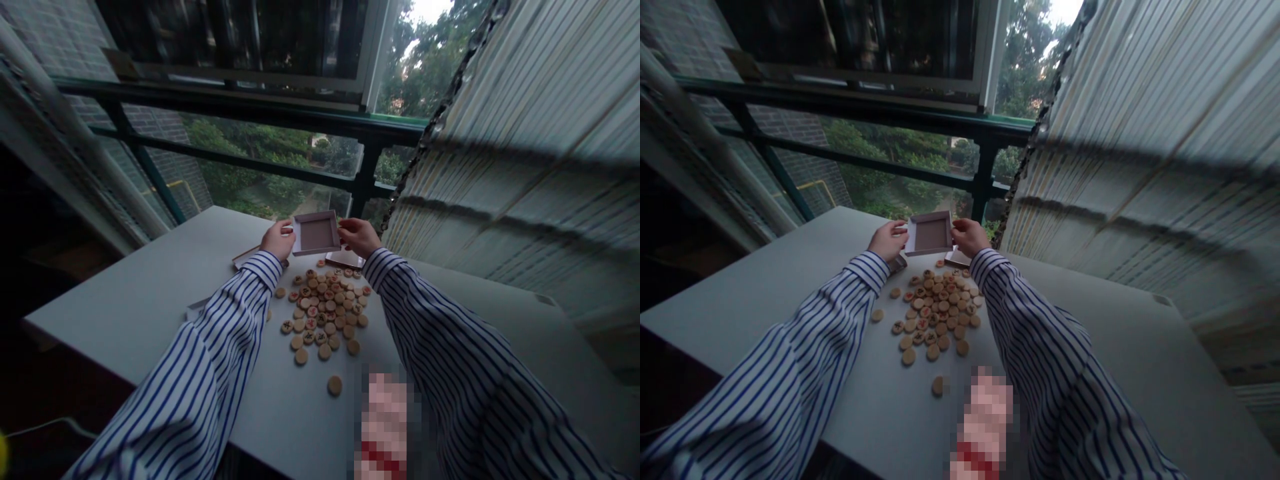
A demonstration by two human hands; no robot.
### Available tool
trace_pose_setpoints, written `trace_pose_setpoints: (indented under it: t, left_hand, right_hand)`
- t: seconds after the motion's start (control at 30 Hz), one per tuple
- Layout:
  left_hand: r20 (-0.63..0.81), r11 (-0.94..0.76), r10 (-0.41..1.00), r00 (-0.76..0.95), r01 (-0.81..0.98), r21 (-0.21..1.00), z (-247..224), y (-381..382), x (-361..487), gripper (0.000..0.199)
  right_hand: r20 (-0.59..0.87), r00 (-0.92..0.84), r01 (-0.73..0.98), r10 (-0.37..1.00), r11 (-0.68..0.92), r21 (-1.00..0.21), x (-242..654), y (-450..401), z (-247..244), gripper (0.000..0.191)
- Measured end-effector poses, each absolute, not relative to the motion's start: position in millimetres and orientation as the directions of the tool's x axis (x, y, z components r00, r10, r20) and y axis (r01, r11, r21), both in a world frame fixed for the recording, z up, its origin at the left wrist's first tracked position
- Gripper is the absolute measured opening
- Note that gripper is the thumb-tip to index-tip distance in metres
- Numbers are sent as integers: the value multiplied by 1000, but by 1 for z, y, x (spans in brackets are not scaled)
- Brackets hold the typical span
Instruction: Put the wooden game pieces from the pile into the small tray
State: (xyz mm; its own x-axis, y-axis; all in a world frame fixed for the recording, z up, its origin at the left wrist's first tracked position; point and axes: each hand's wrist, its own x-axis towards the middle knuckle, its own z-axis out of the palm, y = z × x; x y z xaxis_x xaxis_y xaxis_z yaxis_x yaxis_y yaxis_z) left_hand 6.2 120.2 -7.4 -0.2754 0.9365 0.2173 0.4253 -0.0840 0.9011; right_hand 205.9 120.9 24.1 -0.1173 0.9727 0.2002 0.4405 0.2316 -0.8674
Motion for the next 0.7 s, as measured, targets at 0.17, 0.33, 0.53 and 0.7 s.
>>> trace_pose_setpoints:
  t: [0.17,0.33,0.53,0.7]
  left_hand:
    - [207,-102,939,-274,354,930,-1,105,12,38]
    - [182,-111,946,-269,259,959,6,90,18,37]
    - [181,-138,950,-253,180,974,6,80,22,35]
    - [192,-160,952,-240,145,976,6,74,25,34]
  right_hand:
    - [212,-125,419,969,245,-875,212,105,27,26]
    - [214,-119,372,970,243,-896,217,88,32,26]
    - [237,-132,305,963,267,-914,224,76,31,26]
    - [246,-134,273,960,275,-922,230,69,28,27]
